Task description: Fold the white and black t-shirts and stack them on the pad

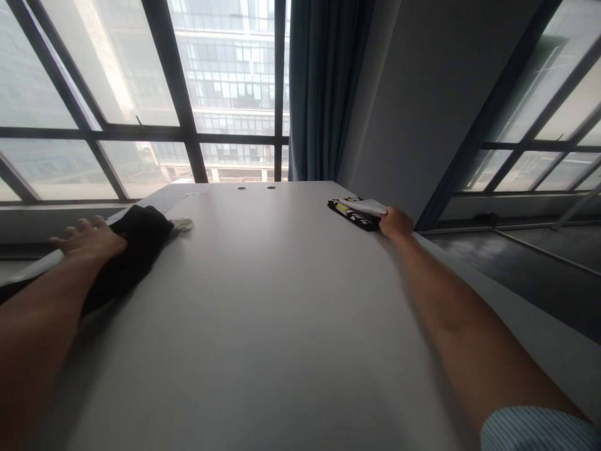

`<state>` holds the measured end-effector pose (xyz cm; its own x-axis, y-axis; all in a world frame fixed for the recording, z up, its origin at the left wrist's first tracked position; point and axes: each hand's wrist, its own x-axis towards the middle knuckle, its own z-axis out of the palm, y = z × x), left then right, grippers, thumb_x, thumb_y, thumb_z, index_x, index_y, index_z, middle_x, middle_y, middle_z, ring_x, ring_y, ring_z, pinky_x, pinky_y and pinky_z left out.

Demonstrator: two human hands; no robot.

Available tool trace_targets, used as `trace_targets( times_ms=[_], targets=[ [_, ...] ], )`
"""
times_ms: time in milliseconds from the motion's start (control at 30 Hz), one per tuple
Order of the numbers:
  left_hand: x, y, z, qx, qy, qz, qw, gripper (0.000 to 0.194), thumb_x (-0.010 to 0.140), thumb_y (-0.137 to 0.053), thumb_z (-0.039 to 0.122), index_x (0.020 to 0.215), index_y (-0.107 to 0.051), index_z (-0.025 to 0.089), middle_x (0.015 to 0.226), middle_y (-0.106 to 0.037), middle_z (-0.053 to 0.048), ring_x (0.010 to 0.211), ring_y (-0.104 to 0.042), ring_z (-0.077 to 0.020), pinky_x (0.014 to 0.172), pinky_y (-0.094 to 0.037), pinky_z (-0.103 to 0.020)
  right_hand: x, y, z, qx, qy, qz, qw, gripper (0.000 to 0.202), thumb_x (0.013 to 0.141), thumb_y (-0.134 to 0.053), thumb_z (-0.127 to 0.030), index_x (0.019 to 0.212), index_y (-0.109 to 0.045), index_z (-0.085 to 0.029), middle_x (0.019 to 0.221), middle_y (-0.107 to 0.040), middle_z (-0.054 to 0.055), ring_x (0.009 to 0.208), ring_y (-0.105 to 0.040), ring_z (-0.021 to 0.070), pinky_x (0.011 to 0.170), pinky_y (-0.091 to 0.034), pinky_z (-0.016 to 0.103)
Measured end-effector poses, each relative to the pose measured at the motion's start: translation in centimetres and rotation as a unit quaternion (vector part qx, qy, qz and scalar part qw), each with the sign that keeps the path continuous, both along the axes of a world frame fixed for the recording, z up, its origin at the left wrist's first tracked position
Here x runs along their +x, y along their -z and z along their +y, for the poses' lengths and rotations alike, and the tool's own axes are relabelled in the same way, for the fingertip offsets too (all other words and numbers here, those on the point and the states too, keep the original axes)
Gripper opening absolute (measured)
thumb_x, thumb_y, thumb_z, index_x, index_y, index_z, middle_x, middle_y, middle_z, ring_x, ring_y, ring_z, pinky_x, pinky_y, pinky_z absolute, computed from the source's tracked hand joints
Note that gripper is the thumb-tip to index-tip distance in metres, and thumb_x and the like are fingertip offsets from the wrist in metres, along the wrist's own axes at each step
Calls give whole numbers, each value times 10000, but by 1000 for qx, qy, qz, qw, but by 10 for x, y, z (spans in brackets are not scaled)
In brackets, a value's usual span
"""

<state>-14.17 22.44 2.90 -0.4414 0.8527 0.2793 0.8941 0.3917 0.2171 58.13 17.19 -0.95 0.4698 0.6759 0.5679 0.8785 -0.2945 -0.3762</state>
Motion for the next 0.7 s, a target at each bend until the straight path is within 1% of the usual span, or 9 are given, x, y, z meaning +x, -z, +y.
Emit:
trace_targets(
  times_ms=[100, 200, 300, 333, 400, 500, 533, 600, 700],
  targets=[
    [27, -10, -17, 38, 122, 22, 992, 818, 798, -579, 582, 1489, -503, 151, 1550, -494, -211, 1481, -255, -544, 1096, -185, -769, -29, -33, -7, 91, -6, -2, 996, 314, 974, -434, -344, 1050, -654, -133, 1083, -672, 216, 1012, -613, 308, 880, -444, 412],
    [74, -15, -48, -29, 215, 87, 972, 715, 878, -537, 492, 1438, -533, 49, 1581, -425, -260, 1440, -388, -476, 1129, -285, -672, -79, -72, -21, 173, -123, -21, 977, 369, 1012, -403, -451, 1021, -633, -162, 1010, -683, 161, 971, -618, 281, 861, -453, 381],
    [130, -2, -99, -81, 313, 122, 938, 618, 937, -457, 552, 1366, -631, 144, 1486, -575, -179, 1349, -538, -387, 1113, -394, -518, -150, -94, -55, 176, -262, -21, 948, 517, 1016, -358, -610, 1022, -653, -186, 898, -702, 88, 880, -634, 240, 794, -467, 338],
    [146, 6, -119, -82, 361, 111, 922, 616, 939, -445, 587, 1345, -649, 172, 1441, -621, -155, 1335, -559, -358, 1104, -415, -469, -175, -94, -71, 129, -310, -26, 942, 561, 1003, -359, -652, 1020, -667, -184, 891, -713, 80, 850, -642, 230, 773, -472, 328],
    [172, 24, -159, -81, 451, 65, 886, 658, 917, -446, 667, 1328, -656, 199, 1395, -660, -136, 1282, -606, -334, 1076, -448, -428, -220, -84, -107, -47, -405, -53, 911, 600, 959, -424, -709, 1026, -707, -185, 914, -745, 79, 817, -667, 224, 745, -483, 316],
    [191, 47, -203, -90, 513, -2, 853, 622, 869, -500, 706, 1114, -712, 174, 1206, -740, -157, 1113, -684, -334, 977, -515, -409, -262, -53, -157, -295, -485, -134, 812, 581, 869, -608, -697, 1187, -725, -225, 1125, -762, 96, 961, -708, 259, 806, -510, 317],
    [193, 52, -211, -87, 517, -18, 851, 586, 852, -527, 698, 1035, -709, 173, 1137, -754, -160, 1052, -696, -334, 936, -533, -410, -269, -43, -169, -325, -495, -160, 790, 622, 832, -661, -689, 1247, -712, -229, 1222, -736, 111, 1041, -702, 282, 850, -514, 326],
    [193, 58, -218, -68, 511, -47, 856, 503, 816, -587, 662, 940, -678, 183, 1027, -759, -148, 962, -699, -326, 862, -550, -406, -273, -26, -184, -331, -513, -189, 769, 700, 791, -719, -669, 1330, -678, -224, 1377, -659, 134, 1179, -660, 317, 938, -503, 344],
    [193, 61, -213, -25, 505, -113, 855, 362, 769, -662, 554, 848, -625, 202, 902, -736, -101, 852, -682, -282, 781, -537, -377, -268, -9, -187, -273, -537, -176, 779, 530, 859, -700, -572, 1250, -718, -215, 1391, -644, 132, 1182, -653, 299, 958, -488, 338]
  ],
)
